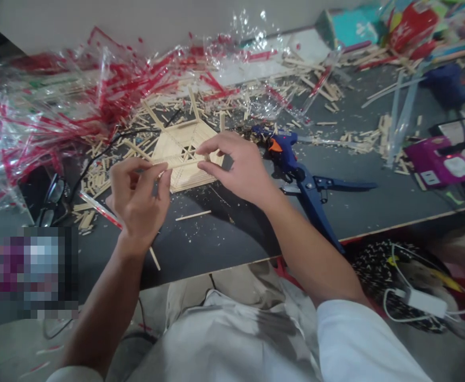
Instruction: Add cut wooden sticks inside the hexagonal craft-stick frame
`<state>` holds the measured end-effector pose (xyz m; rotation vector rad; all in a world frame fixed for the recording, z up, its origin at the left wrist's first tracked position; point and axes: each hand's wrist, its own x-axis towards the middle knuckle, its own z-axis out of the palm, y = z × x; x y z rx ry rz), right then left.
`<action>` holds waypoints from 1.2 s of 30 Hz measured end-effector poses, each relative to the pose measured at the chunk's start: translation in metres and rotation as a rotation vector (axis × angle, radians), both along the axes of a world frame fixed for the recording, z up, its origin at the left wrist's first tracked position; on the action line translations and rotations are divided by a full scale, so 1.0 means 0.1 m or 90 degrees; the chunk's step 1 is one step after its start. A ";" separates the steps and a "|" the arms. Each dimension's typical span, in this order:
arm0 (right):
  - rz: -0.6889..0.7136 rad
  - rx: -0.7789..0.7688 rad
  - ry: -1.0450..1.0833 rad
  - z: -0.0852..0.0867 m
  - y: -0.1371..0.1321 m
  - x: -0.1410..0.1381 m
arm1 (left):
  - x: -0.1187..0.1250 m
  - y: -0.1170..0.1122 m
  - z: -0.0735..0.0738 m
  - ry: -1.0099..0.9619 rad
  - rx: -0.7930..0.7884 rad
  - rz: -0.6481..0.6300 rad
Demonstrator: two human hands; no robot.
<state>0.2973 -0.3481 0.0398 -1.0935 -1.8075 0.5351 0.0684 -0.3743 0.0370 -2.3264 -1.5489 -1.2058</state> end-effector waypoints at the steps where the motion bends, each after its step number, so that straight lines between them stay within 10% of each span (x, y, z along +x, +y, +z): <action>1: 0.004 0.014 0.008 -0.01 0.00 -0.01 | 0.00 0.00 0.00 0.000 0.004 -0.005; 36: 0.017 0.154 -0.030 -0.05 -0.03 -0.11 | -0.02 0.11 -0.05 -0.080 0.034 -0.052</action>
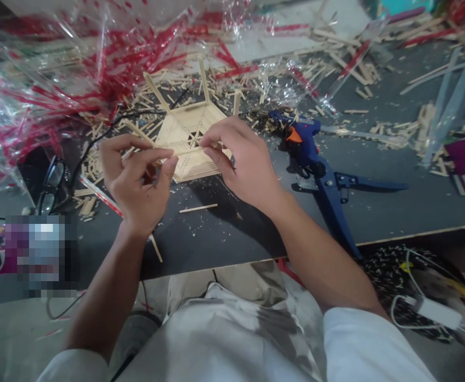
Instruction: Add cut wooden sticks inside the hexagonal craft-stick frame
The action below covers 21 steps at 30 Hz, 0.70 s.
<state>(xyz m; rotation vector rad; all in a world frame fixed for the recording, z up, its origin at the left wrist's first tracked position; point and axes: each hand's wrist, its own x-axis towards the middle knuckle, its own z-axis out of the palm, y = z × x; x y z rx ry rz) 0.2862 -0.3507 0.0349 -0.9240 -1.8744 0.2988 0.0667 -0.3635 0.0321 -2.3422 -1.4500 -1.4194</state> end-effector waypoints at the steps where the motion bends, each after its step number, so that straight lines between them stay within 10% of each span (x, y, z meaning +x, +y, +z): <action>1: -0.004 -0.009 -0.002 0.00 0.00 0.00 | -0.01 0.00 0.00 -0.003 -0.013 -0.002; 21: -0.028 -0.122 0.026 -0.04 -0.03 -0.01 | -0.15 -0.03 0.07 -0.190 -0.227 -0.028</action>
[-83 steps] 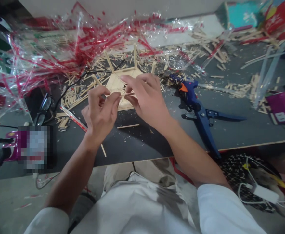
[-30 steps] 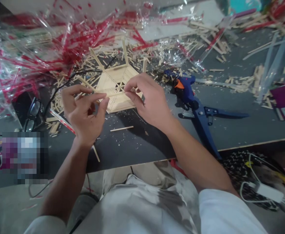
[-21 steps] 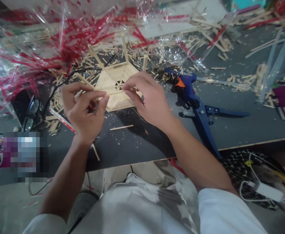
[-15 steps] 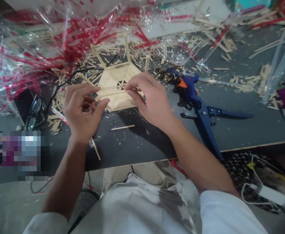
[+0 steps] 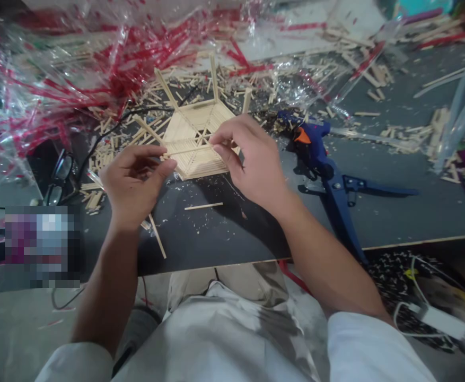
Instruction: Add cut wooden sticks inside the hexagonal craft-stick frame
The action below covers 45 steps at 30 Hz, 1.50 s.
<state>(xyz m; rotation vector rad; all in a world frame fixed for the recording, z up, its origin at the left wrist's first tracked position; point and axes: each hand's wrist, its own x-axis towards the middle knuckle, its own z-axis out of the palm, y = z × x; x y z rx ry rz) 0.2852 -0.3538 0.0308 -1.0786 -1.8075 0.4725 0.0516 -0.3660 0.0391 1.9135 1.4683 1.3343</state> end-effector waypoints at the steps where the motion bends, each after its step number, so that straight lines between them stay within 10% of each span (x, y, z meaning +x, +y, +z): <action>1: 0.005 -0.002 0.008 0.00 0.00 0.00 | 0.00 0.00 0.00 -0.006 -0.001 -0.004; 45: -0.018 0.073 0.015 0.02 0.05 0.07 | -0.03 0.03 -0.02 0.000 0.028 -0.039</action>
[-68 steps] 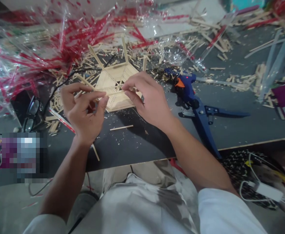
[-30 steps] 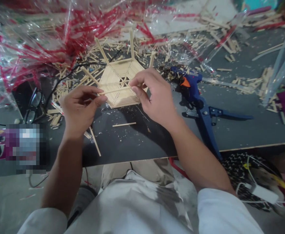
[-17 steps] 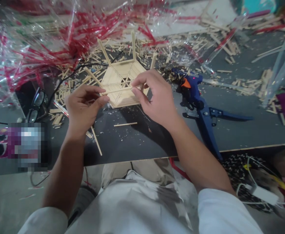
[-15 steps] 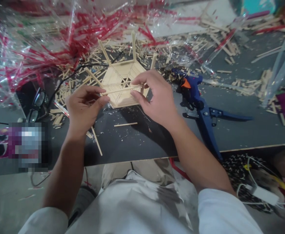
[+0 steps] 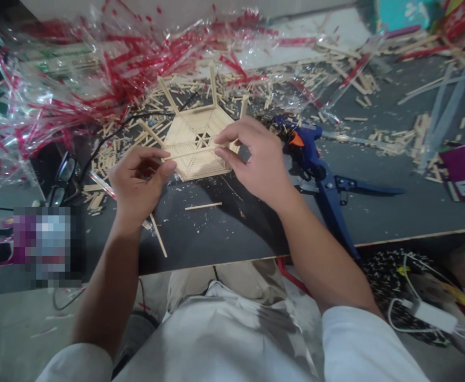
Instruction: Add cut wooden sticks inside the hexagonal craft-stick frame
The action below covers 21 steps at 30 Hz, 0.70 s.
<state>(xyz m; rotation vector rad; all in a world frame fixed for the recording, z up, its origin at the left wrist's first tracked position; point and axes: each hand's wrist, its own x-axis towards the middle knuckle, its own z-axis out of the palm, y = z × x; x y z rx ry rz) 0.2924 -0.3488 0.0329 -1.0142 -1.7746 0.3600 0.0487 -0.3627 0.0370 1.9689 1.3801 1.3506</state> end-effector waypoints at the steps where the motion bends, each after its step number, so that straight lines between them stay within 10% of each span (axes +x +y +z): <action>1: 0.001 -0.001 0.002 -0.02 0.01 0.00 | 0.00 0.00 0.00 0.001 0.001 0.002; 21: -0.055 -0.116 0.128 0.05 0.02 0.13 | 0.01 -0.02 -0.02 0.070 0.151 0.022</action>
